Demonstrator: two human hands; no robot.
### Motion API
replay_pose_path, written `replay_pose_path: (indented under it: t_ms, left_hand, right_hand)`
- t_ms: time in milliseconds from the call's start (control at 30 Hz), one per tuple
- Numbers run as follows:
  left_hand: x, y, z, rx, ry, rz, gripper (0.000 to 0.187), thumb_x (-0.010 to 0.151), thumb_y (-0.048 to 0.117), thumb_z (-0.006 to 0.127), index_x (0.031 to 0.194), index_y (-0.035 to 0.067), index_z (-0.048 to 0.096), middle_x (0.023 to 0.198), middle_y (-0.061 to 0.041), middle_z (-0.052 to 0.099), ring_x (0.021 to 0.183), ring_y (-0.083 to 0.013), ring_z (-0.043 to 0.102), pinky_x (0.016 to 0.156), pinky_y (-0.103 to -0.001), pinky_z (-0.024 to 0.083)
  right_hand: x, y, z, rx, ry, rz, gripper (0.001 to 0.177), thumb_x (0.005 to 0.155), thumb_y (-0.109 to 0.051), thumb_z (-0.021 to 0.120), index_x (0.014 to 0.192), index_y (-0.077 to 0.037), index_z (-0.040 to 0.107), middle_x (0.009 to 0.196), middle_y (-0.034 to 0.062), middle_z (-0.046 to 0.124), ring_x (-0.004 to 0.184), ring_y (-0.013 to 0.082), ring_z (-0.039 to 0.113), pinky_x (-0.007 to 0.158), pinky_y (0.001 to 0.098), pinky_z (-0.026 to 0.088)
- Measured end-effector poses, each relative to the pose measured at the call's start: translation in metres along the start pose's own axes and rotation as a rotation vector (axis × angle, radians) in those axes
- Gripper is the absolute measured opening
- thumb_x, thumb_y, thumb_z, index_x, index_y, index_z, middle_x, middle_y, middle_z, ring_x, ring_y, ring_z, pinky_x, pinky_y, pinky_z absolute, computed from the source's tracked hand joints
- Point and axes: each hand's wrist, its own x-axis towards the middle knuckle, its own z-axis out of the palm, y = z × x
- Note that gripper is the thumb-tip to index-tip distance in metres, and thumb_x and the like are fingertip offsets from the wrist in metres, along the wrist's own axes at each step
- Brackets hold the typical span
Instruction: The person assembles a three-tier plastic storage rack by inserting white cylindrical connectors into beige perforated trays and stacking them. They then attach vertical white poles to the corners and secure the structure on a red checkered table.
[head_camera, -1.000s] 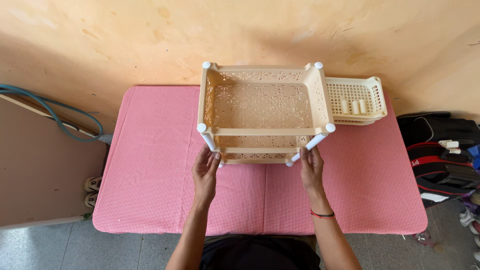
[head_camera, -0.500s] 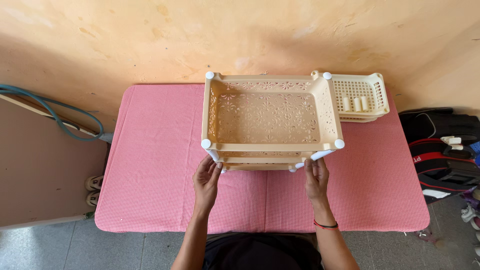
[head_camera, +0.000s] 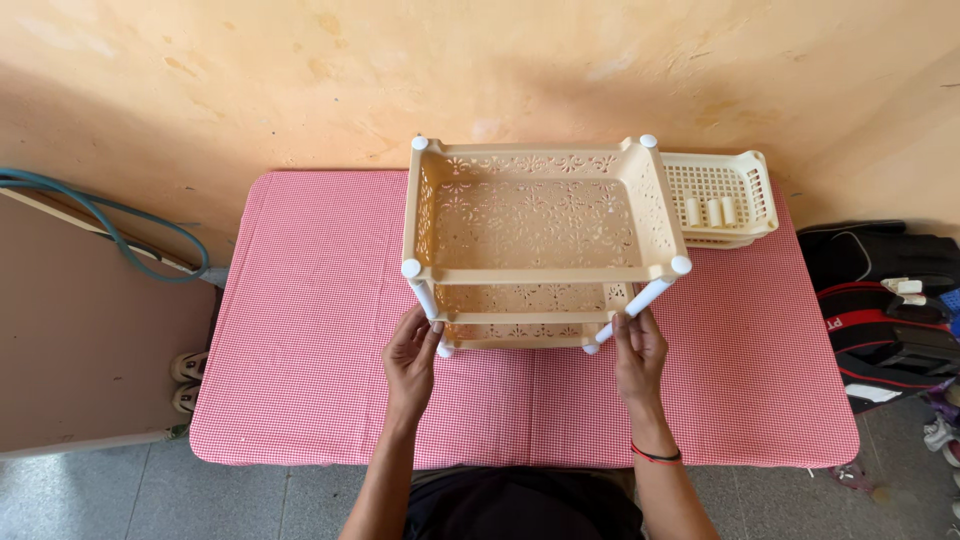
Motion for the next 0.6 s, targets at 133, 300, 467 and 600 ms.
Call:
replay_pose_path:
  t_ms: [133, 300, 467, 600]
  left_hand:
    - [0.002, 0.013, 0.0, 0.097, 0.005, 0.046, 0.029, 0.095, 0.011, 0.064, 0.123, 0.011, 0.07, 0.122, -0.005, 0.068, 0.105, -0.0169, 0.068, 0.095, -0.04, 0.064]
    - [0.009, 0.025, -0.001, 0.179, 0.031, 0.044, 0.027, 0.094, 0.012, 0.068, 0.12, 0.012, 0.074, 0.105, -0.003, 0.066, 0.085, -0.012, 0.064, 0.081, -0.035, 0.066]
    - [0.012, 0.033, 0.001, 0.171, 0.024, 0.04, 0.031, 0.093, 0.015, 0.068, 0.123, 0.012, 0.071, 0.099, 0.0, 0.063, 0.084, -0.0097, 0.063, 0.078, -0.032, 0.066]
    - [0.014, 0.038, 0.003, 0.188, 0.034, 0.013, 0.034, 0.093, 0.017, 0.067, 0.126, 0.012, 0.07, 0.1, 0.001, 0.061, 0.081, -0.0084, 0.062, 0.073, -0.03, 0.066]
  right_hand:
    - [0.002, -0.02, -0.005, -0.024, -0.014, -0.069, 0.029, 0.108, -0.019, 0.06, 0.13, 0.0, 0.063, 0.089, -0.0041, 0.062, 0.083, 0.0028, 0.055, 0.074, 0.0218, 0.05]
    - [0.006, -0.046, -0.002, -0.07, 0.014, -0.078, 0.038, 0.103, -0.016, 0.063, 0.138, -0.001, 0.061, 0.09, -0.0004, 0.067, 0.077, 0.0045, 0.059, 0.069, 0.0213, 0.052]
    - [0.007, -0.064, 0.004, -0.067, 0.042, -0.096, 0.043, 0.102, -0.011, 0.063, 0.143, -0.002, 0.056, 0.11, 0.005, 0.073, 0.092, 0.0069, 0.07, 0.08, 0.0238, 0.062]
    - [0.003, -0.074, 0.004, -0.12, 0.049, -0.095, 0.04, 0.101, -0.011, 0.062, 0.14, -0.002, 0.057, 0.112, 0.0078, 0.074, 0.091, 0.0107, 0.073, 0.077, 0.0268, 0.065]
